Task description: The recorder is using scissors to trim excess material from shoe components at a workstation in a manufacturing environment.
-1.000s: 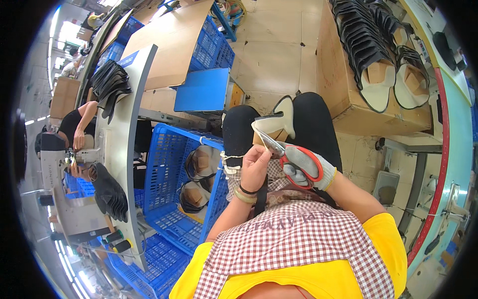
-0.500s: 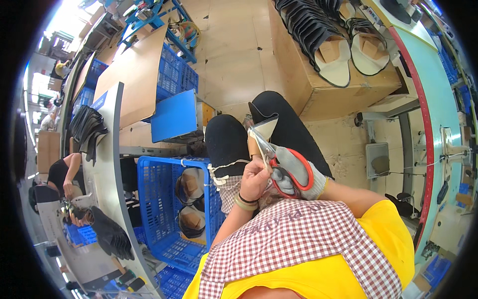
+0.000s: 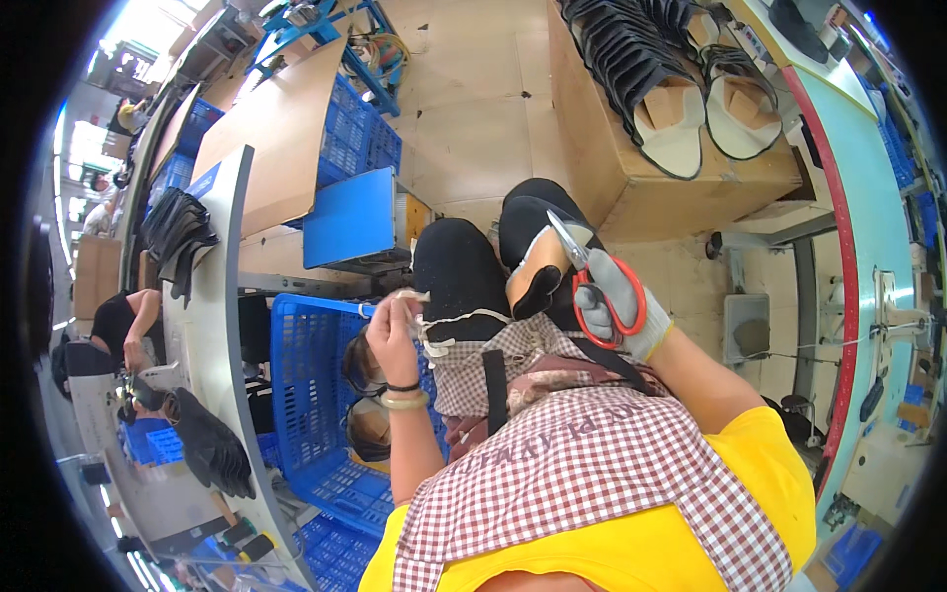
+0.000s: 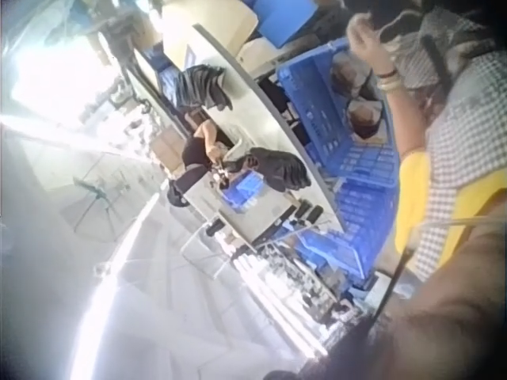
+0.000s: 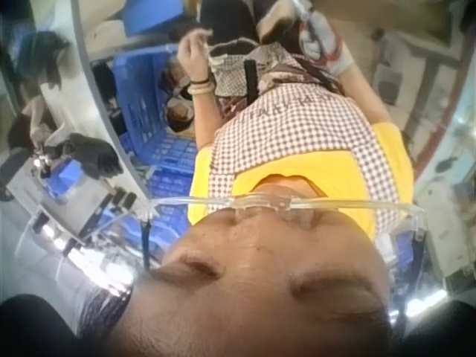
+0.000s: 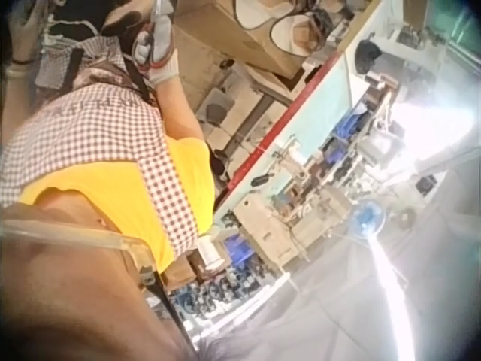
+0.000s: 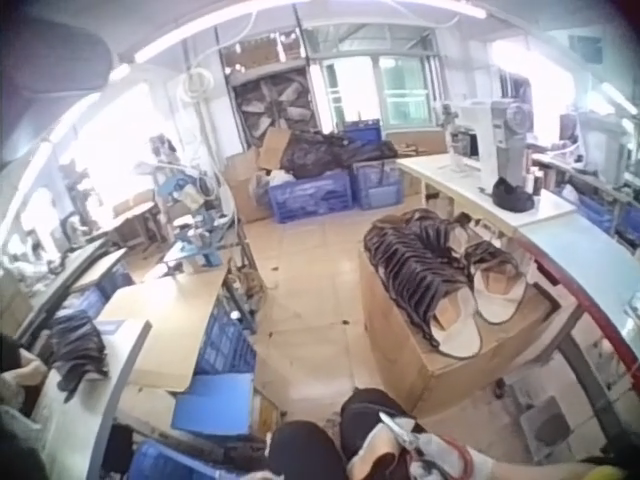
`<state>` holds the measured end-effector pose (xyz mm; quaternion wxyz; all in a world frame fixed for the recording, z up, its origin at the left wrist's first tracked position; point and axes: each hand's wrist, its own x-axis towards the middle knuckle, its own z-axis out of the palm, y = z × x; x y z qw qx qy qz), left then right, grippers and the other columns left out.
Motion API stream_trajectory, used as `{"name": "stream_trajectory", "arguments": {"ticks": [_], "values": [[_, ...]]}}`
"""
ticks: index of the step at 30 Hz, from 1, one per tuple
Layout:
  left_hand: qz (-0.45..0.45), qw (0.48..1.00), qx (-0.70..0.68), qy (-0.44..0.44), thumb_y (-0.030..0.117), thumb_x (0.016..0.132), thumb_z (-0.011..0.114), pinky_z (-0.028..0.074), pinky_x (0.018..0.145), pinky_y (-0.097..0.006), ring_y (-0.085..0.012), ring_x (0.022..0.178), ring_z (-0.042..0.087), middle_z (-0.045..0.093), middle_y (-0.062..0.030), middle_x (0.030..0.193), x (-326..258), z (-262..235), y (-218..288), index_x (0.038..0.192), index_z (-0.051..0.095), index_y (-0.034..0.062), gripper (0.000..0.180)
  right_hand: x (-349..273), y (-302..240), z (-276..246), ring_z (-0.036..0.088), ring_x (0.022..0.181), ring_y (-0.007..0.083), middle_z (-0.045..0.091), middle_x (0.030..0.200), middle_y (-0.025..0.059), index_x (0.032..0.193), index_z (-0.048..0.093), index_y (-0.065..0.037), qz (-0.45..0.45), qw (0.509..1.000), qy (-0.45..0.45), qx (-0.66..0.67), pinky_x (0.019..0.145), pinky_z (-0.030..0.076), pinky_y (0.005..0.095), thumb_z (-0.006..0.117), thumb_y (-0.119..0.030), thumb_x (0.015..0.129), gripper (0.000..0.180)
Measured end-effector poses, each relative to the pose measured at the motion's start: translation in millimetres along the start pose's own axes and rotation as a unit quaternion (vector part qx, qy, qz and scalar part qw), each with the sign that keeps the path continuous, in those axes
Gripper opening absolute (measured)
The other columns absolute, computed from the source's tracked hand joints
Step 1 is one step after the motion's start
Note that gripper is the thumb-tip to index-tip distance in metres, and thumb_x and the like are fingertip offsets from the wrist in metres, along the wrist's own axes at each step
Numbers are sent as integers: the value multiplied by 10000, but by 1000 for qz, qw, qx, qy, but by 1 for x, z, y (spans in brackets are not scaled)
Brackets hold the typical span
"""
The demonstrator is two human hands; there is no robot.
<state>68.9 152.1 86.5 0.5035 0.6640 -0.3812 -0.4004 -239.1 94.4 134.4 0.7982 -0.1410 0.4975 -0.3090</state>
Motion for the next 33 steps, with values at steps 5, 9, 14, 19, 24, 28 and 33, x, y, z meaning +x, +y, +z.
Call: {"name": "stream_trajectory", "arguments": {"ticks": [5, 9, 14, 19, 24, 28, 33], "values": [[165, 813, 549, 102, 54, 742, 557, 131, 1086, -613, -462, 1392, 126, 223, -260, 1484, 26, 19, 0, 1432, 258, -26, 757, 6, 8, -8, 391, 373, 87, 485, 592, 2, 836, 464, -131, -24, 998, -55, -21, 327, 328, 211, 477, -481, 944, 366], [285, 918, 242, -129, 55, 659, 694, 449, 916, -405, -343, 1004, 579, 627, -183, 1028, 31, 92, 20, 978, 622, 5, 330, 11, 17, -37, 397, 401, 74, 508, 632, -5, 1185, 484, -160, -75, 993, -81, -31, 353, 342, 206, 485, -455, 949, 378], [118, 898, 95, -413, 94, 629, 789, 477, 668, -299, -171, 743, 555, 553, -74, 773, 56, 130, -7, 984, 501, 17, 464, 16, 15, -36, 397, 409, 71, 517, 650, -8, 1372, 385, -188, -82, 988, -116, -56, 358, 343, 207, 515, -443, 936, 522], [108, 887, 112, -434, 132, 614, 826, 433, 574, -289, -145, 662, 525, 518, -46, 717, 59, 147, -7, 927, 457, 36, 494, 30, 14, -49, 410, 396, 75, 535, 650, -4, 1346, 405, -194, -116, 984, -125, -51, 352, 348, 193, 534, -429, 928, 497], [123, 944, 71, -298, 185, 618, 850, 432, 588, -295, -132, 670, 507, 500, -33, 703, 40, 157, -11, 935, 471, 24, 520, 53, 14, -65, 411, 362, 89, 524, 604, -4, 1209, 473, -173, -133, 985, -111, -16, 317, 338, 203, 537, -430, 927, 387], [96, 906, 165, -377, 169, 680, 816, 474, 696, -286, -115, 779, 556, 588, -47, 838, 43, 151, -21, 1017, 524, 7, 474, 66, 16, -68, 413, 349, 91, 527, 588, -8, 1124, 507, -167, -149, 981, -118, -43, 306, 335, 210, 497, -461, 936, 349], [36, 888, -151, -432, 119, 804, 721, 439, 932, -280, -90, 1050, 539, 596, -44, 1158, 34, 137, 30, 1269, 486, 3, 534, 59, -1, -47, 557, 482, 127, 620, 743, 22, 1159, 567, -80, -184, 946, -253, 89, 401, 447, 236, 443, -395, 964, 390]]}}
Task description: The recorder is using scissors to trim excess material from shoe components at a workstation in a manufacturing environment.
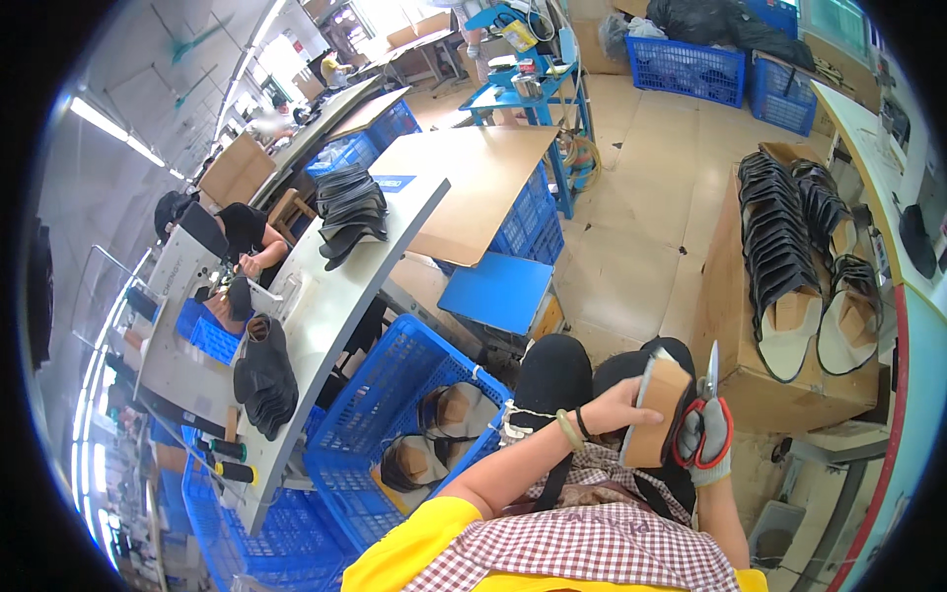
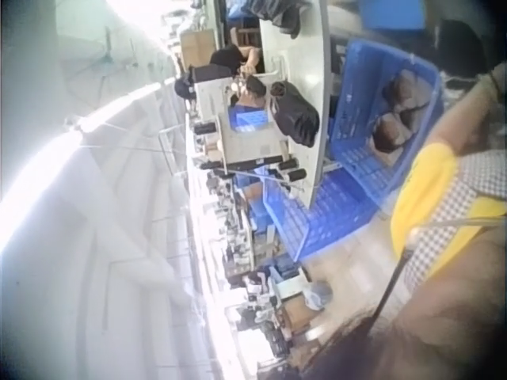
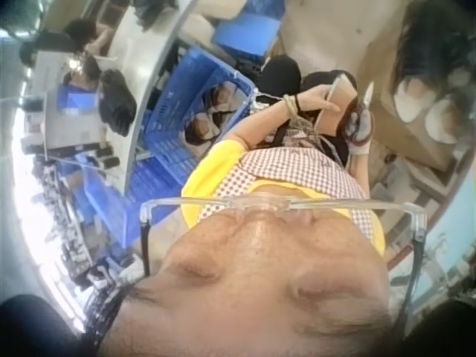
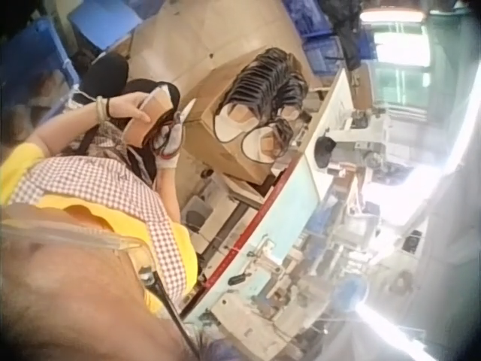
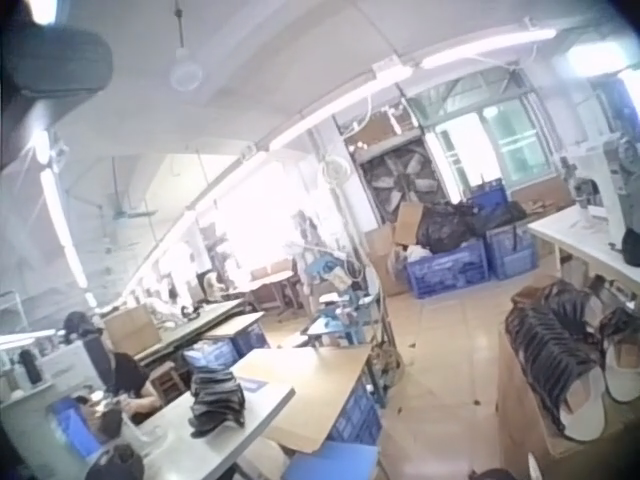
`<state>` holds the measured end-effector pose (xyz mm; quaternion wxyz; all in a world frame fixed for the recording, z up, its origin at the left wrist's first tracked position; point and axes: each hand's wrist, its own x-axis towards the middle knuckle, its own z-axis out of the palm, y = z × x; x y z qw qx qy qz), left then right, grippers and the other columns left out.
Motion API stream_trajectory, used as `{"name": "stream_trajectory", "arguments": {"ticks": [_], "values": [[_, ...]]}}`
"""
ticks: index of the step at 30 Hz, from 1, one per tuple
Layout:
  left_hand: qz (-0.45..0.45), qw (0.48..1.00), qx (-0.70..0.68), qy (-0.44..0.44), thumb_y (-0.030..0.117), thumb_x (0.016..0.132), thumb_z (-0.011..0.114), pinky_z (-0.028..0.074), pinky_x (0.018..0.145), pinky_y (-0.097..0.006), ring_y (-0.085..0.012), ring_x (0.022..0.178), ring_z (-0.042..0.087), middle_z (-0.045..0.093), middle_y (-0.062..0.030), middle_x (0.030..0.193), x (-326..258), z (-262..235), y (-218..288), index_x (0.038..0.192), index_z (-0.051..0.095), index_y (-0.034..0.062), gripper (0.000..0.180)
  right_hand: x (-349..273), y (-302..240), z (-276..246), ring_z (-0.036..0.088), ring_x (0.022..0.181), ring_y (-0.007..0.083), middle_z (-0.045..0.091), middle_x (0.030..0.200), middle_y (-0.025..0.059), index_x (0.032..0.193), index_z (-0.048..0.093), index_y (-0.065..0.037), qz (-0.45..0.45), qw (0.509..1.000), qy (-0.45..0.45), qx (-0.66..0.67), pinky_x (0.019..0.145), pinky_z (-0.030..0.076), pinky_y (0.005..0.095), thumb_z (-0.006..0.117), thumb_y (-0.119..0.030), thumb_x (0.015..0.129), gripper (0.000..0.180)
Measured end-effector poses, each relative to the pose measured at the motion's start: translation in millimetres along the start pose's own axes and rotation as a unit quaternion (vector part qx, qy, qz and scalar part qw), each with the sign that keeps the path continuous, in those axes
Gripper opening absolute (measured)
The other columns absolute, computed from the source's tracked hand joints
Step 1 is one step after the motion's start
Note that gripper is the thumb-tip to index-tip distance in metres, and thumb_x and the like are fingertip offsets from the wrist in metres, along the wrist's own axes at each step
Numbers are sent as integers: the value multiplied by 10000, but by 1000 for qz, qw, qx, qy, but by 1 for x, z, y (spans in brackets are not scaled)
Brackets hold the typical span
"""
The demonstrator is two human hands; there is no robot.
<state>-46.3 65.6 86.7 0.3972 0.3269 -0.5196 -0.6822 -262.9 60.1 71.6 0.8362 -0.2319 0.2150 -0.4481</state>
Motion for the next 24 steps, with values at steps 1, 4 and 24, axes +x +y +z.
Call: {"name": "stream_trajectory", "arguments": {"ticks": [1, 4, 24], "values": [[13, 994, -105, 8, 124, 812, 717, 440, 933, -289, -95, 1057, 537, 588, -42, 1168, -1, 4, 13, 1272, 477, -1, 533, 10, -1, -16, 557, 482, 127, 620, 743, 22, 1159, 567, -80, -3, 1000, 0, 0, 401, 447, 236, 443, -395, 964, 390], [59, 975, -211, -44, 166, 812, 721, 452, 919, -308, -129, 1031, 561, 593, -39, 1136, 2, 36, 57, 1247, 482, 13, 519, 33, 6, -40, 612, 1042, 258, 598, 1186, 137, 1283, 502, -49, -53, 996, 19, -74, 862, 525, 370, 467, -314, 957, 421], [78, 974, -39, 211, -8, 871, 575, 491, 855, -326, -196, 988, 611, 634, -96, 1077, -53, 1, 53, 1198, 526, -44, 332, 40, -59, 59, 608, 851, 149, 623, 992, 74, 1269, 483, 3, -142, 888, 116, -423, 789, 482, 287, 708, -180, 754, 591]]}}
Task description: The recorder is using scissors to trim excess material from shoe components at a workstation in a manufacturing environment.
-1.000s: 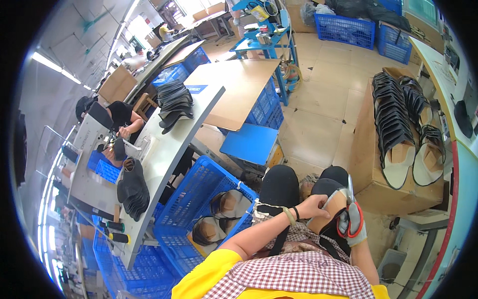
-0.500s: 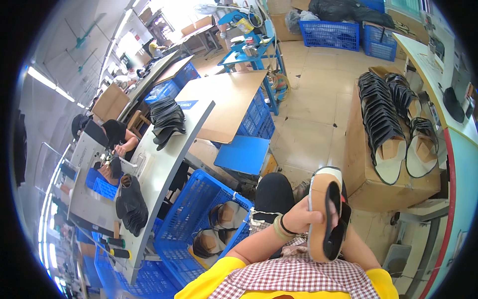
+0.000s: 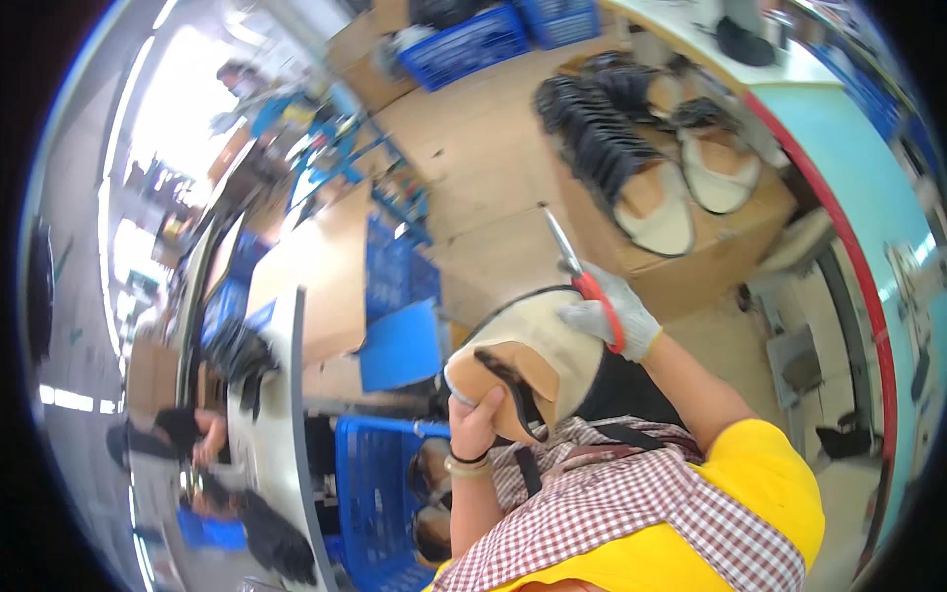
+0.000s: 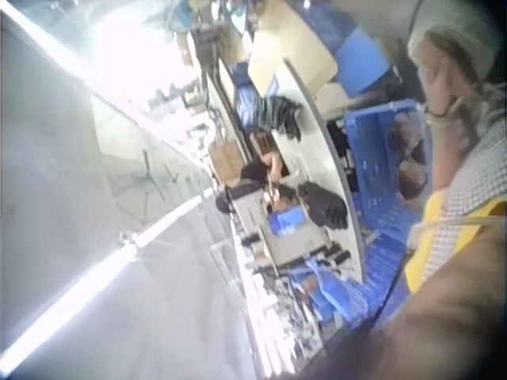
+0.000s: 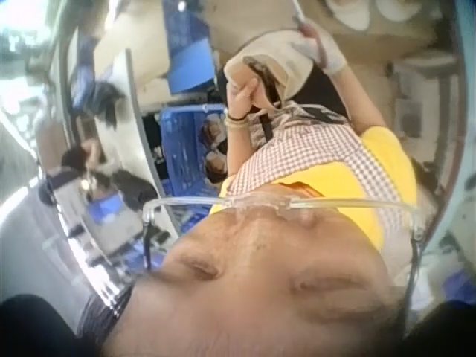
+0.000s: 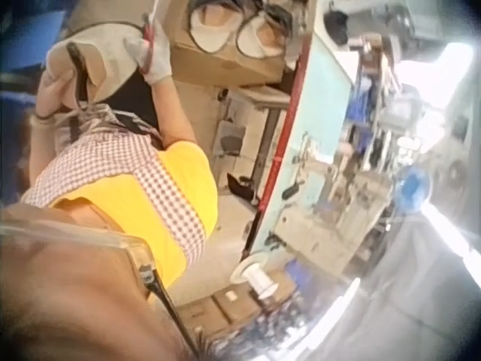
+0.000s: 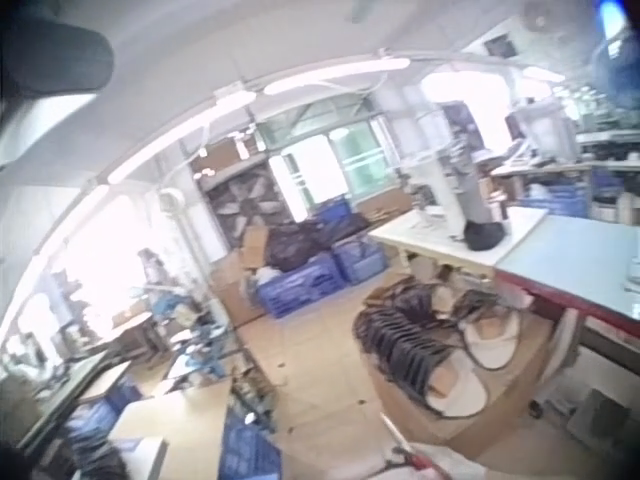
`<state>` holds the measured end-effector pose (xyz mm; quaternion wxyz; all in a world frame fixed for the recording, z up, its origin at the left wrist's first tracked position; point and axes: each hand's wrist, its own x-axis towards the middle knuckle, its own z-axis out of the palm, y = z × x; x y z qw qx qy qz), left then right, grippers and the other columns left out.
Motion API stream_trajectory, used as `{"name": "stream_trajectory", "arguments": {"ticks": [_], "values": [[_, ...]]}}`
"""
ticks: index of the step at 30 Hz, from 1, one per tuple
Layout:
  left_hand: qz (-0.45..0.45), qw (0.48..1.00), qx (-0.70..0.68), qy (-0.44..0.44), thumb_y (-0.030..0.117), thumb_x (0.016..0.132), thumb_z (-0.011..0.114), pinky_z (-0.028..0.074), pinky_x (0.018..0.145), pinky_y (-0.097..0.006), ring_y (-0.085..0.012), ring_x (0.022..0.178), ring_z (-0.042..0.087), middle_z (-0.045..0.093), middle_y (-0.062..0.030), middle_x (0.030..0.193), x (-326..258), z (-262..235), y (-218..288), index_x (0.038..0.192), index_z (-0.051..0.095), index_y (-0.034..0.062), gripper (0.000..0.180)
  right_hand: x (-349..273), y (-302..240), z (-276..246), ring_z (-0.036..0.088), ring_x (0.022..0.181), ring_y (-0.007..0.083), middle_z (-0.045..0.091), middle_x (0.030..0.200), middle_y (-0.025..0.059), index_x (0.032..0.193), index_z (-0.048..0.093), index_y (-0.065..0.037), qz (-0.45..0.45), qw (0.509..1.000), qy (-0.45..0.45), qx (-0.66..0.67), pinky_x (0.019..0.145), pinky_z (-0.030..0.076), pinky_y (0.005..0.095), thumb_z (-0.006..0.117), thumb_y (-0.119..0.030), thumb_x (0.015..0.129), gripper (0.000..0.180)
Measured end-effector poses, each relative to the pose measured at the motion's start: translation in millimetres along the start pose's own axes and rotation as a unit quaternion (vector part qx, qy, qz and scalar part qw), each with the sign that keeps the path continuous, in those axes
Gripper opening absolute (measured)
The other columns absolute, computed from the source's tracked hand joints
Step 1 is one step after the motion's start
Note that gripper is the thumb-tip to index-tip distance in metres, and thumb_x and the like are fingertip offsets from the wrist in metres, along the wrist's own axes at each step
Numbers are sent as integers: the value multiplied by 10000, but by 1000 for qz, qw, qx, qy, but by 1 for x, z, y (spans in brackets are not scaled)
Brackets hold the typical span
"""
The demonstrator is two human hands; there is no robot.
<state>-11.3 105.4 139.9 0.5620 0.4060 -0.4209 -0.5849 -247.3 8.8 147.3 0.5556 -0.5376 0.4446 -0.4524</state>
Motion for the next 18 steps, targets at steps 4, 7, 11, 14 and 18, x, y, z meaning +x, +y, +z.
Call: {"name": "stream_trajectory", "arguments": {"ticks": [4, 7, 11, 14, 18], "values": [[80, 929, 351, 91, -29, 849, 546, 504, 777, -331, -242, 882, 653, 678, -135, 959, 28, -47, -87, 1070, 628, -20, 236, -22, -32, -12, 633, 841, 271, 621, 952, 135, 1267, 504, -74, -164, 950, 100, -246, 761, 491, 353, 719, -199, 718, 603], [121, 895, 415, 109, -39, 819, 549, 504, 776, -372, -365, 919, 639, 656, -218, 964, 52, -24, -92, 1069, 623, -13, 262, -43, -34, -11, 625, 952, 311, 630, 1007, 170, 1267, 521, -127, -82, 972, 69, -207, 804, 489, 345, 729, -221, 721, 592], [125, 892, 420, 112, 46, 805, 646, 496, 722, -384, -341, 864, 624, 631, -193, 906, 92, -4, -66, 1054, 608, -38, 265, -38, 4, -48, 634, 944, 277, 639, 1023, 163, 1270, 518, -96, -112, 953, 176, -218, 815, 490, 336, 733, -207, 723, 598], [174, 869, 461, 57, 99, 771, 716, 487, 775, -378, -333, 922, 586, 582, -174, 988, 121, 70, -15, 1094, 599, -21, 364, -36, 40, -81, 591, 936, 149, 621, 1079, 103, 1279, 508, -41, -129, 913, 325, -211, 846, 469, 285, 713, -188, 720, 613], [327, 854, 384, -126, 96, 757, 715, 408, 985, -395, -352, 1134, 501, 504, -197, 1244, 159, 147, -7, 1227, 525, -3, 516, -24, 69, -113, 580, 910, 140, 620, 1047, 91, 1276, 505, -23, 14, 861, 496, -115, 831, 469, 285, 676, -172, 744, 578]]}}
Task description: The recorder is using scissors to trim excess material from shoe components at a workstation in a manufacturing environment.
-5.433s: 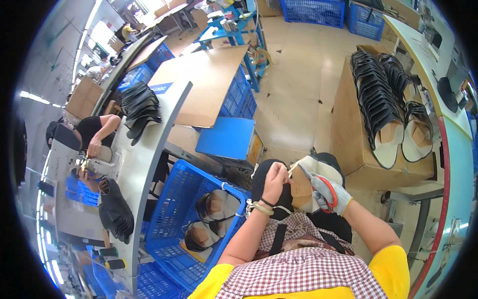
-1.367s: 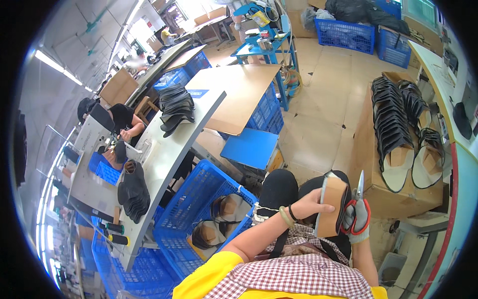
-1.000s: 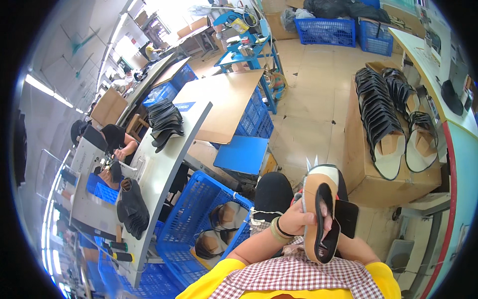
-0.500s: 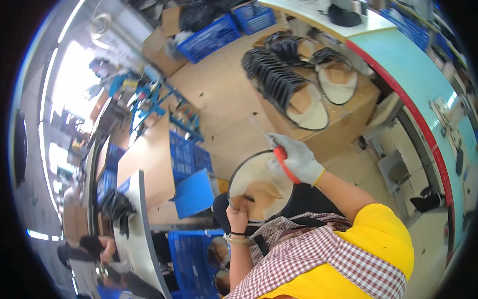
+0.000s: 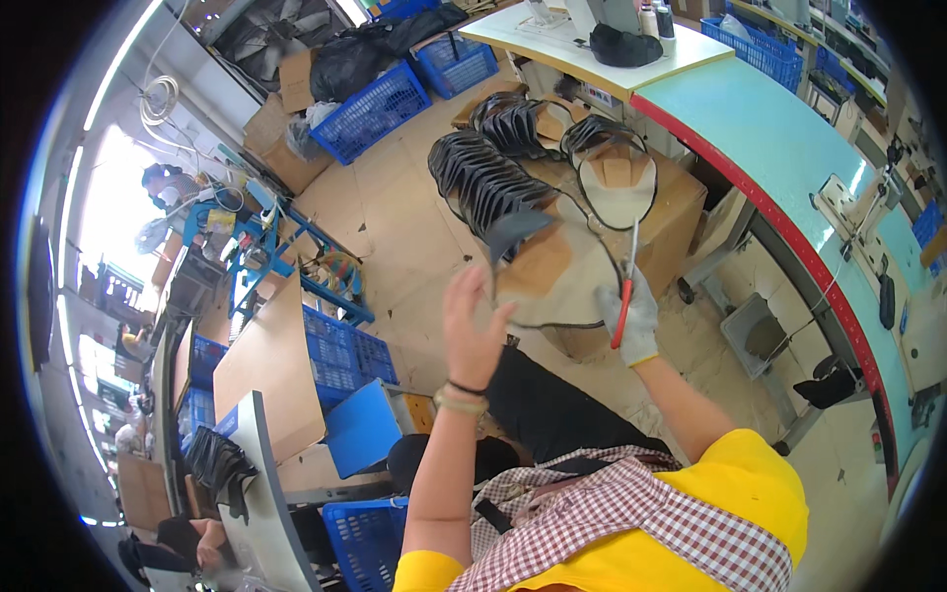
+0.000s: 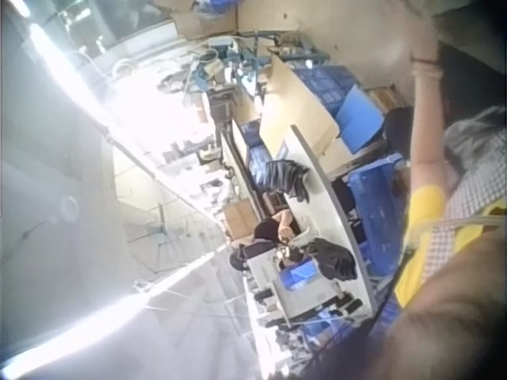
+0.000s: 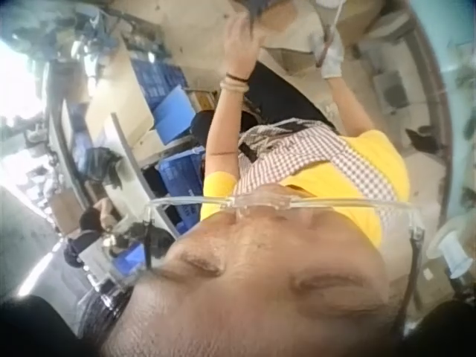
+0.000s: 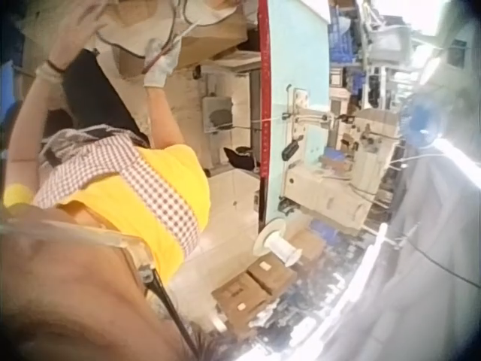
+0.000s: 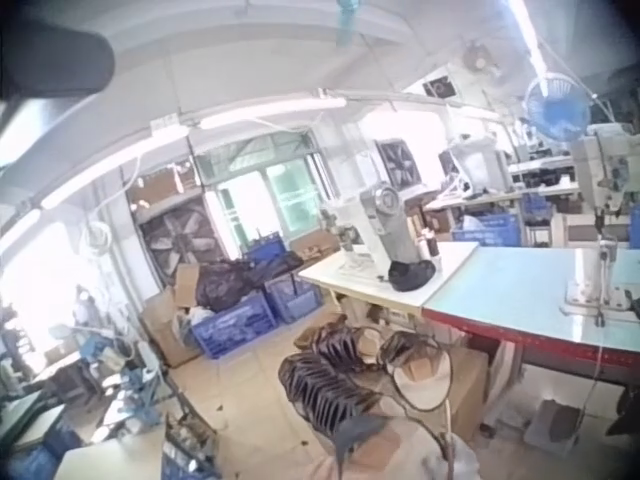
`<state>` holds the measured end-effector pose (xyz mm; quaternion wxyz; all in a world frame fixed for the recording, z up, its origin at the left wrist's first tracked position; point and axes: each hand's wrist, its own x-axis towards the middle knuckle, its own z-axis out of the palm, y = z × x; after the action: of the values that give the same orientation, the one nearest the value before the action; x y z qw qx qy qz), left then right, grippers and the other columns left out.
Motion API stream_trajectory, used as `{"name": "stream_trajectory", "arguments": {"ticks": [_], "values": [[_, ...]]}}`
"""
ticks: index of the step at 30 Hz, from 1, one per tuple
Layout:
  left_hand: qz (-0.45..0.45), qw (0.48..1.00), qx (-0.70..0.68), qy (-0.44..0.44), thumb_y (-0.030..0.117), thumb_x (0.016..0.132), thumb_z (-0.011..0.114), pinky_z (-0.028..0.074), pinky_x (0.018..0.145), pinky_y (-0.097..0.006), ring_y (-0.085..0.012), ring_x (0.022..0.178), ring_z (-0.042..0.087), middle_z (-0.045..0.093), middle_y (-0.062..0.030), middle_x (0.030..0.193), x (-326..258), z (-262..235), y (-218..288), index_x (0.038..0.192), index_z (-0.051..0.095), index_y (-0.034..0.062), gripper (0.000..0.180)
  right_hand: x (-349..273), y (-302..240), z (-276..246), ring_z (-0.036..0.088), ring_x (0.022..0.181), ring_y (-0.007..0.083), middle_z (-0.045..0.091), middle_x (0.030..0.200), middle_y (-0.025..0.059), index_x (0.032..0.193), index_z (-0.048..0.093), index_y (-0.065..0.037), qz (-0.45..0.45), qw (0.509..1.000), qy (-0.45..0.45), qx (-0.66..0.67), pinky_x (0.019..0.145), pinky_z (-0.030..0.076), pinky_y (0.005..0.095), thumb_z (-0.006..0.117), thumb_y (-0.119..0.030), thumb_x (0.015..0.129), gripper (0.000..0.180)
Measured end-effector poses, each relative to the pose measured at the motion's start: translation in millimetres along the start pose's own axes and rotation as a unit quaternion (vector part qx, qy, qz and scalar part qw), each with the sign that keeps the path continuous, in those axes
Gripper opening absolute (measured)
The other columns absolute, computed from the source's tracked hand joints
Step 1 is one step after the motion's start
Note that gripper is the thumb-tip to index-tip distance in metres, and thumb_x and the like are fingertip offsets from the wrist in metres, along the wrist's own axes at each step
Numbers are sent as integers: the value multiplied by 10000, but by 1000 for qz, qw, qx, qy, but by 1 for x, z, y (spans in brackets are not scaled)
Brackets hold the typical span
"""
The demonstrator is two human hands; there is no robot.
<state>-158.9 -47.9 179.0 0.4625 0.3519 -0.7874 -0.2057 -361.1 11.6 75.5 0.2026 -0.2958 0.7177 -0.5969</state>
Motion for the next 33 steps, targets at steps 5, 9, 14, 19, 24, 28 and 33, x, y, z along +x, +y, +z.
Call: {"name": "stream_trajectory", "arguments": {"ticks": [5, 9, 14, 19, 24, 28, 33], "values": [[29, 988, 42, -147, 86, 794, 650, 345, 1049, -440, -404, 1255, 401, 443, -209, 1344, -26, 86, -60, 1274, 490, 22, 510, 33, 54, 16, 597, 862, 176, 636, 980, 120, 1274, 512, -48, 74, 995, 11, -66, 821, 474, 287, 646, -173, 758, 548], [-9, 967, 96, -235, 99, 801, 647, 345, 1052, -451, -403, 1274, 373, 392, -186, 1398, -43, 104, -66, 1283, 488, 29, 512, 41, 62, 15, 611, 890, 200, 640, 1020, 132, 1281, 500, -45, 28, 992, 31, -122, 830, 478, 317, 662, -204, 749, 578], [-1, 962, 142, -233, 96, 804, 628, 369, 1032, -440, -388, 1273, 378, 331, -155, 1445, -36, 102, -80, 1332, 437, 53, 563, 65, 55, 7, 634, 928, 310, 638, 1048, 184, 1289, 490, -58, -133, 978, -49, -156, 815, 493, 370, 695, -230, 733, 617], [-31, 961, 173, -211, 67, 788, 620, 378, 1025, -439, -401, 1247, 402, 327, -198, 1437, -31, 104, -90, 1319, 438, 24, 564, 81, 36, 17, 622, 821, 375, 627, 923, 185, 1310, 469, -182, -243, 947, -124, -170, 711, 478, 442, 667, -185, 757, 588], [-73, 945, 169, -270, 72, 766, 624, 433, 964, -445, -397, 1192, 459, 229, -159, 1495, -26, 117, -97, 1338, 425, 49, 605, 96, 51, 13, 630, 857, 360, 633, 978, 189, 1318, 483, -164, -288, 943, -123, -111, 728, 493, 419, 637, -159, 789, 551], [-87, 933, 188, -294, 51, 767, 594, 449, 941, -449, -399, 1185, 468, 220, -130, 1507, -10, 105, -115, 1336, 429, 65, 593, 100, 65, 5, 628, 861, 352, 638, 985, 180, 1310, 487, -144, -271, 931, -51, -238, 736, 496, 406, 646, -121, 792, 542], [-101, 923, 164, -334, 48, 767, 576, 446, 949, -431, -385, 1178, 489, 204, -117, 1518, -3, 99, -141, 1274, 495, 59, 513, 94, 72, 2, 593, 725, 337, 583, 808, 145, 1300, 494, -134, -361, 885, -81, -284, 637, 471, 424, 641, -41, 737, 589]]}}
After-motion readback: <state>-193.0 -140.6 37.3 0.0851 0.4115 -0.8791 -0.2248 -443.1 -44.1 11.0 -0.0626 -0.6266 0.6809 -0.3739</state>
